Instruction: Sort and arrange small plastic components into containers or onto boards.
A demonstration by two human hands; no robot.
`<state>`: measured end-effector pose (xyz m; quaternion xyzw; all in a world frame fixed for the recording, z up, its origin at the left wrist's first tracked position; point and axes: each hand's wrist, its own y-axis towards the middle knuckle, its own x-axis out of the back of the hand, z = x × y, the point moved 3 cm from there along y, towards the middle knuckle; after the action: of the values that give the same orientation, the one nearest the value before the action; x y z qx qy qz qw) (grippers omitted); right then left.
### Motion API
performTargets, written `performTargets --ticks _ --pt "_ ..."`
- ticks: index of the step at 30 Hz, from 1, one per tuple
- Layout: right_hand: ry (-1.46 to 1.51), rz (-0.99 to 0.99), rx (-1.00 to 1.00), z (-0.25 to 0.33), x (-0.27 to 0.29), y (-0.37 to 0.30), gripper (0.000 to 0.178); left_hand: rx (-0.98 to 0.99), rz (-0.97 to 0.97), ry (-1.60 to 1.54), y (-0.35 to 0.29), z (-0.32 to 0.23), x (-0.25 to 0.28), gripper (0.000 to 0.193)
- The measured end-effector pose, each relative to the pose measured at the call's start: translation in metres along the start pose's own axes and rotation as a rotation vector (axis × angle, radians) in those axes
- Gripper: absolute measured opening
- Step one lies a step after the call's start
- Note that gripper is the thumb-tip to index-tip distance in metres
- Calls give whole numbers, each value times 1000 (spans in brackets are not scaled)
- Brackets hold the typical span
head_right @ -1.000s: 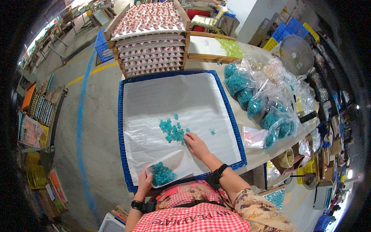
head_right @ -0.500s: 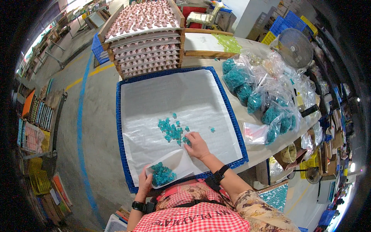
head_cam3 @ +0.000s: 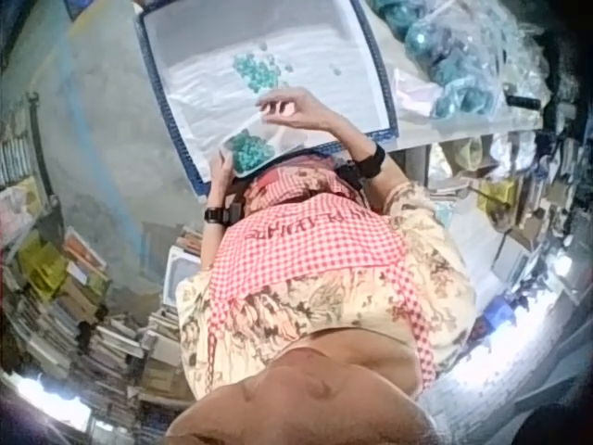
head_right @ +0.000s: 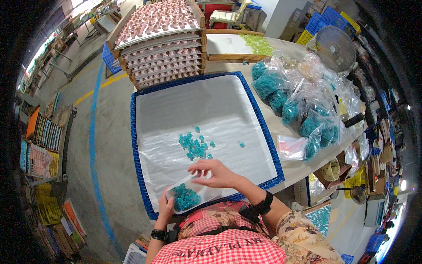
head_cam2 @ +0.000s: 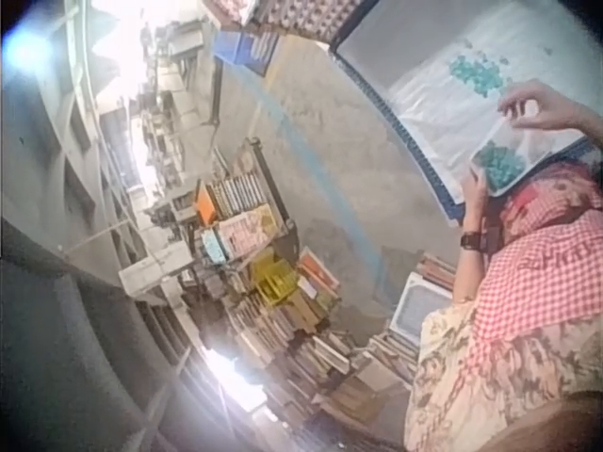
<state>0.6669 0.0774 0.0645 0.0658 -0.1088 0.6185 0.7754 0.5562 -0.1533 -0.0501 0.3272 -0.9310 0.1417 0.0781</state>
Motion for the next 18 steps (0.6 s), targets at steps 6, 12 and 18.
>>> performTargets --ticks 6,12,18 --pt "-540 -443 139 -68 38 20 42 -9 -14 9 -1 5 -4 45" --pt "-897 -325 17 -104 27 8 36 -14 -17 16 0 11 -2 45" --pt "-744 -321 65 -117 28 3 29 6 -13 32 -1 6 -3 45"
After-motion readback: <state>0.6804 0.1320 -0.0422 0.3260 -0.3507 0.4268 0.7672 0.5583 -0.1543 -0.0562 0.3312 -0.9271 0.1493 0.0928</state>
